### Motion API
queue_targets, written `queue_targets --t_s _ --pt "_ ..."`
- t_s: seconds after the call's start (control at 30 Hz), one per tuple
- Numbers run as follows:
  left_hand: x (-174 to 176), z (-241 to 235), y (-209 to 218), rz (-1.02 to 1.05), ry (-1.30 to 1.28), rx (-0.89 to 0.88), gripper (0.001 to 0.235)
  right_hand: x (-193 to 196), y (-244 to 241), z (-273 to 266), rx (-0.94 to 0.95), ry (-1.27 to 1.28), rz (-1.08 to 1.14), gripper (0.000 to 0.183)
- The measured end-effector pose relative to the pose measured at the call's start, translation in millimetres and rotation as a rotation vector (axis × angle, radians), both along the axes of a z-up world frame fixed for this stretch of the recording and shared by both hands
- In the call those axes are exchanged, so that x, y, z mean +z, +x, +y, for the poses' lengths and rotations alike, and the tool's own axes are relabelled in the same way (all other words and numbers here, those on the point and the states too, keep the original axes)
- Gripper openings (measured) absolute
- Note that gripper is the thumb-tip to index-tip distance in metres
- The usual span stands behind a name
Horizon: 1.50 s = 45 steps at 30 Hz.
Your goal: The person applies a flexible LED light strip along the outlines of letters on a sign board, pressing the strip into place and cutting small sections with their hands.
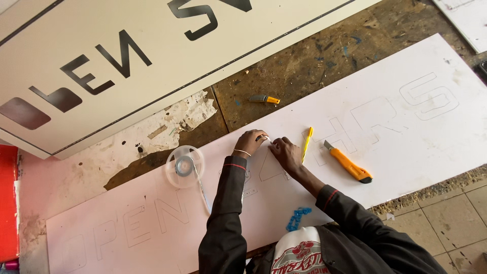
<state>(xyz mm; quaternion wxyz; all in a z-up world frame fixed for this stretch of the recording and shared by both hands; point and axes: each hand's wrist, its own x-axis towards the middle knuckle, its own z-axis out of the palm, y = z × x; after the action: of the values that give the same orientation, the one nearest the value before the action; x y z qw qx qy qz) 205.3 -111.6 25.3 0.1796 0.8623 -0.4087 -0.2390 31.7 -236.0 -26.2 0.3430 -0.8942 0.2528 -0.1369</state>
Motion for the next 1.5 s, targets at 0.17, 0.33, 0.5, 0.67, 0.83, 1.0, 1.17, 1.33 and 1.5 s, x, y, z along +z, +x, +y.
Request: queue_targets --t_s 0.17,0.33,0.5,0.67,0.83,1.0,1.17,1.33,1.5 --pt "-2 23 5 -0.063 0.100 0.049 0.028 -1 -5 2 0.048 -0.057 0.020 0.022" --pt "22 62 -6 -0.033 0.022 0.120 0.024 -8 -6 -2 0.137 -0.085 -0.032 0.021" --pt "-9 126 -36 -0.192 0.042 0.188 0.021 -28 -4 -10 0.205 -0.116 -0.063 0.017" --pt "15 177 -110 -0.277 0.066 0.299 0.028 -19 -13 -19 0.335 -0.164 -0.150 0.012" --pt "24 239 -172 -0.201 0.216 0.534 0.028 2 -12 -34 0.542 -0.241 -0.164 0.014" --pt "-22 358 -181 -0.231 0.531 0.834 0.026 -7 -9 -45 0.610 -0.265 -0.184 0.015" --pt "-42 391 -180 -0.313 0.740 0.989 0.033 5 -21 -43 0.617 -0.201 -0.187 0.006" --pt "21 259 -164 -0.553 -0.006 0.829 0.061 -7 -17 -41 0.566 -0.203 -0.230 0.011" --pt "-45 128 -135 -0.405 -0.329 0.636 0.047 -3 -16 -35 0.522 -0.288 -0.221 0.009"
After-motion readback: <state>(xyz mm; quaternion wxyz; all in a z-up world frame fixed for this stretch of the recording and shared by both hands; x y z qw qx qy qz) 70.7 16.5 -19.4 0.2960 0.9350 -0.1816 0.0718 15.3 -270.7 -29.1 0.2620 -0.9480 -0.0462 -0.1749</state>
